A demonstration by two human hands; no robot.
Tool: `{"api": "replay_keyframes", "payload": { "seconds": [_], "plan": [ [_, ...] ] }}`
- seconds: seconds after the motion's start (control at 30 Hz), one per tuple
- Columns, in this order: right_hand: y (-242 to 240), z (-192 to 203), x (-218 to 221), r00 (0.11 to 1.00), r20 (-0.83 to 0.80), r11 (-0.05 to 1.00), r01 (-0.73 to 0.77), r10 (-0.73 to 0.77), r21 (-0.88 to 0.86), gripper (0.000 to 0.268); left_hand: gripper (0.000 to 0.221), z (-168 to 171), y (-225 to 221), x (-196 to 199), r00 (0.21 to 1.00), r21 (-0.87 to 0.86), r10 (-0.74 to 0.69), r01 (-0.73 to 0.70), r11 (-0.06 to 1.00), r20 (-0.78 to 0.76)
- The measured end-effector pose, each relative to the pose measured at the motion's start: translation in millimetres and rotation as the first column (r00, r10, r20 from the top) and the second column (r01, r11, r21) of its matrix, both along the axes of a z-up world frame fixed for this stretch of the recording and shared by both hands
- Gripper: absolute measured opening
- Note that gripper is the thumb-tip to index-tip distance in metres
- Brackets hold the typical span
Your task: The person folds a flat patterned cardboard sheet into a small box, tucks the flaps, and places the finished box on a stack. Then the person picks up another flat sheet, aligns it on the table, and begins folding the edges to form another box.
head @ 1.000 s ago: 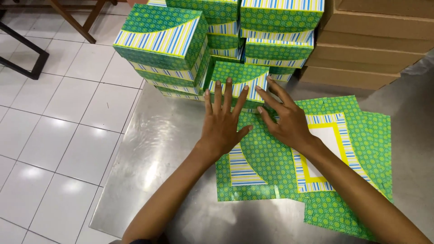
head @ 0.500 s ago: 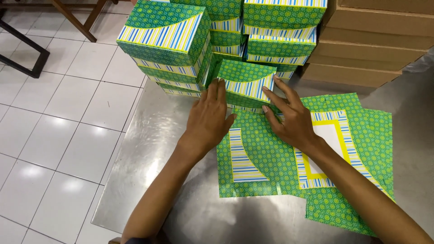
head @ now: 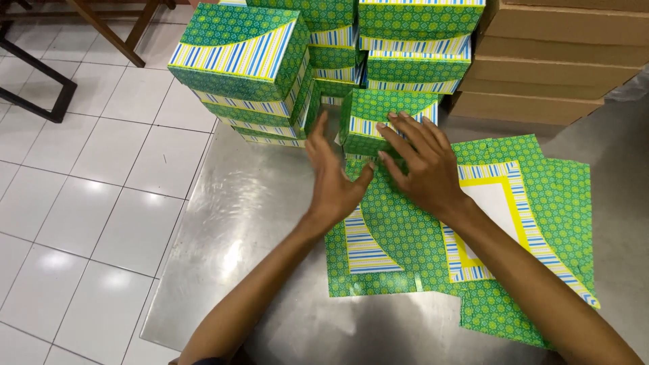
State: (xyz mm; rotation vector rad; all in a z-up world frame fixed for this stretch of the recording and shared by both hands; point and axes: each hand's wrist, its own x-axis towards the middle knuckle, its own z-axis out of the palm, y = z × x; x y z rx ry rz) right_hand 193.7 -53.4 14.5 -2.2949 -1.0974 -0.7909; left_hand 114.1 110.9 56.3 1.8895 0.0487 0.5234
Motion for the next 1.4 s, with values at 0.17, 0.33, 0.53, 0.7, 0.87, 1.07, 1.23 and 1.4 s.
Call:
{"api": "replay_keyframes", "payload": {
  "seconds": [0.17,0.33,0.53,0.7,0.87,1.07,1.23,1.4],
  "plan": [
    [-1.0,8.8,-2.1,1.0,-0.006,0.999,0.004,-0.004,0.036,0.043,0.096,-28.0,-18.8,-0.8,0.999,-0.26,0.011,-0.023,0.965,-0.05],
    [-3.0,7.1,-0.1,1.0,0.0,0.997,0.012,-0.012,0.078,0.045,0.086,-40.9,-21.6,-4.9,0.998,-0.212,0.051,-0.055,0.976,-0.024],
    [-3.5,8.7,-1.2,1.0,0.021,0.996,0.015,-0.017,0.088,0.043,0.063,-49.8,-21.2,-6.9,0.998,-0.193,0.05,-0.04,0.98,0.043],
    [-1.7,9.9,-3.5,0.999,0.043,0.997,0.016,-0.019,0.074,0.045,0.059,-56.3,-18.7,-2.6,0.988,-0.031,0.11,-0.107,0.994,0.109],
    [3.3,15.2,-5.7,1.0,-0.012,1.0,0.003,-0.003,0.027,0.045,0.05,-70.6,-12.6,4.9,0.988,-0.069,0.135,-0.13,0.989,0.074],
    [-0.6,17.9,-4.9,0.997,-0.073,1.0,-0.019,0.019,0.003,0.043,0.031,-82.2,7.9,20.5,0.972,-0.135,0.233,-0.234,0.963,-0.024],
    [1.3,9.0,-4.0,0.999,-0.026,1.0,-0.02,0.02,-0.005,0.04,0.027,-77.5,8.9,21.4,0.975,-0.317,0.212,-0.22,0.922,-0.061],
    [6.6,2.1,-5.8,1.0,0.02,0.999,-0.003,0.004,-0.052,0.044,0.066,-40.7,-3.8,4.7,0.98,-0.027,0.149,-0.147,0.989,0.131]
  ]
}}
